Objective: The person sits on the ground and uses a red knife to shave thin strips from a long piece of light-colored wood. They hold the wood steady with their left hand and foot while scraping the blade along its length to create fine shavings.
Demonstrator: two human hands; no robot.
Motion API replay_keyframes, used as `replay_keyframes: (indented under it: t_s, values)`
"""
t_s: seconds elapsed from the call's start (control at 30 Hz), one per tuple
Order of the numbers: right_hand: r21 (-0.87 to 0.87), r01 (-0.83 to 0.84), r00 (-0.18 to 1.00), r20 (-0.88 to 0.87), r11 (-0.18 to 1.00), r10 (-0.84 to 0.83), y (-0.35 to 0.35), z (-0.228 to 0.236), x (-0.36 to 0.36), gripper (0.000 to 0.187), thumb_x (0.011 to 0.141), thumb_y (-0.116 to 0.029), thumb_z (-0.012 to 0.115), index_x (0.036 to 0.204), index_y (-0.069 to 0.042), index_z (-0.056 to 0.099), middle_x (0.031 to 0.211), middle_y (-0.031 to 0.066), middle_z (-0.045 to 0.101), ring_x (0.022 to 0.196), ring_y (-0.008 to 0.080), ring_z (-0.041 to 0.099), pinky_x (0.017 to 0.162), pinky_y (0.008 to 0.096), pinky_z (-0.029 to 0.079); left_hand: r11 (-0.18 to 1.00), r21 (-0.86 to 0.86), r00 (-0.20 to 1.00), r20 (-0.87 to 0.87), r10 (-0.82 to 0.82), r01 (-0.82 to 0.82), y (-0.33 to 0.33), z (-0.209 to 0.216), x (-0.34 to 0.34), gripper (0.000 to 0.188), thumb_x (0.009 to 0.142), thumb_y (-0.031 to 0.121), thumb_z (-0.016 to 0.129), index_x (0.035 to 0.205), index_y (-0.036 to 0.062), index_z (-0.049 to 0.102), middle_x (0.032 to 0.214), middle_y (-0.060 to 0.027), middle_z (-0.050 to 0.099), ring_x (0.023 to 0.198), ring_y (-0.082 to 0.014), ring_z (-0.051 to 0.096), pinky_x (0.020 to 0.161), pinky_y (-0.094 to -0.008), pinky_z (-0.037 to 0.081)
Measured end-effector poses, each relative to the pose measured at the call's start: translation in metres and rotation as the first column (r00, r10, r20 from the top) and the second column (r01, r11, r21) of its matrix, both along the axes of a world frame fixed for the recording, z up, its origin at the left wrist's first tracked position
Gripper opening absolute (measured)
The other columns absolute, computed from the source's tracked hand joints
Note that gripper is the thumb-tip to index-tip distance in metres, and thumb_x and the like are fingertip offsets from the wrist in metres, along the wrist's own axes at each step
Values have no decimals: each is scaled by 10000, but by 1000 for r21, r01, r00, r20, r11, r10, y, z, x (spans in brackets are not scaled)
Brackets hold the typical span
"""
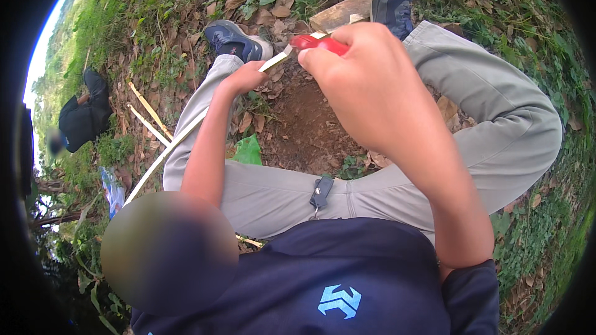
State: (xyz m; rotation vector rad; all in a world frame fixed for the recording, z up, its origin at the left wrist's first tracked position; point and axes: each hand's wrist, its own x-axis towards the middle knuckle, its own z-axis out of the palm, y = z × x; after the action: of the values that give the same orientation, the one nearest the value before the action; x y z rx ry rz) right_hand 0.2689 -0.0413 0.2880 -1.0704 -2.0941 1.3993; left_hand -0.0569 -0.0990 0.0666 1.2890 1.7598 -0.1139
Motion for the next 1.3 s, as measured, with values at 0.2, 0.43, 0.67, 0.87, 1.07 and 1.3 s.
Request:
replay_keyframes:
  t_s: [0.2, 0.43, 0.67, 0.87, 1.07, 1.3]
  values:
    - [-323, 168, 985, 25, 932, -169, 15, -15, -1, 369, 942, -243, 631, 756, 76, 626, 602, 144, 554, 563, 219, 505, 582, 396, 414, 999, 42, 1000, 14, 10, -11, -6, -14, -10, 214, 866, 156, 568, 1005, -4, 598, 813, -68, 630, 776, -184, 568, 709, -363, 455]
    - [-420, 343, 909, -78, 840, -410, -32, -104, -24, 370, 926, -235, 674, 719, 54, 572, 595, 102, 510, 578, 155, 456, 556, 378, 379, 1000, 13, 1000, -11, 20, -20, -4, -10, -3, 275, 849, 154, 535, 1056, 2, 635, 928, -189, 710, 861, -318, 669, 780, -424, 506]
    - [-332, 279, 955, -6, 901, -298, -55, -74, -6, 337, 942, -220, 673, 755, 30, 544, 634, 181, 553, 549, 225, 473, 563, 402, 409, 997, 42, 994, 90, 61, -65, -6, -8, 0, 233, 843, 142, 546, 1014, 8, 629, 850, -136, 682, 787, -256, 628, 721, -389, 489]
    - [-624, 337, 897, -16, 705, -443, -76, -11, 61, 210, 976, -123, 662, 807, -32, 577, 634, -51, 475, 529, 18, 366, 479, 245, 268, 996, -35, 989, 121, 80, -76, -3, 3, 3, 182, 827, 98, 548, 970, -8, 585, 756, -43, 572, 734, -180, 520, 677, -359, 430]
    - [-547, 367, 912, 54, 753, -406, -61, 45, 104, 174, 978, -135, 662, 868, -16, 599, 643, -73, 462, 528, -8, 341, 474, 216, 229, 1000, 10, 996, -87, 7, -6, -6, 0, 0, 327, 876, 194, 551, 1136, 39, 673, 1051, -217, 728, 977, -364, 689, 861, -448, 516]
    - [-406, 356, 890, -128, 842, -438, -51, -24, 63, 169, 985, -141, 674, 884, -16, 623, 697, -57, 460, 614, 22, 361, 538, 241, 280, 999, 50, 964, -263, 30, -17, -6, 23, 21, 356, 888, 210, 548, 1204, 119, 685, 1175, -204, 715, 1130, -382, 669, 972, -484, 513]
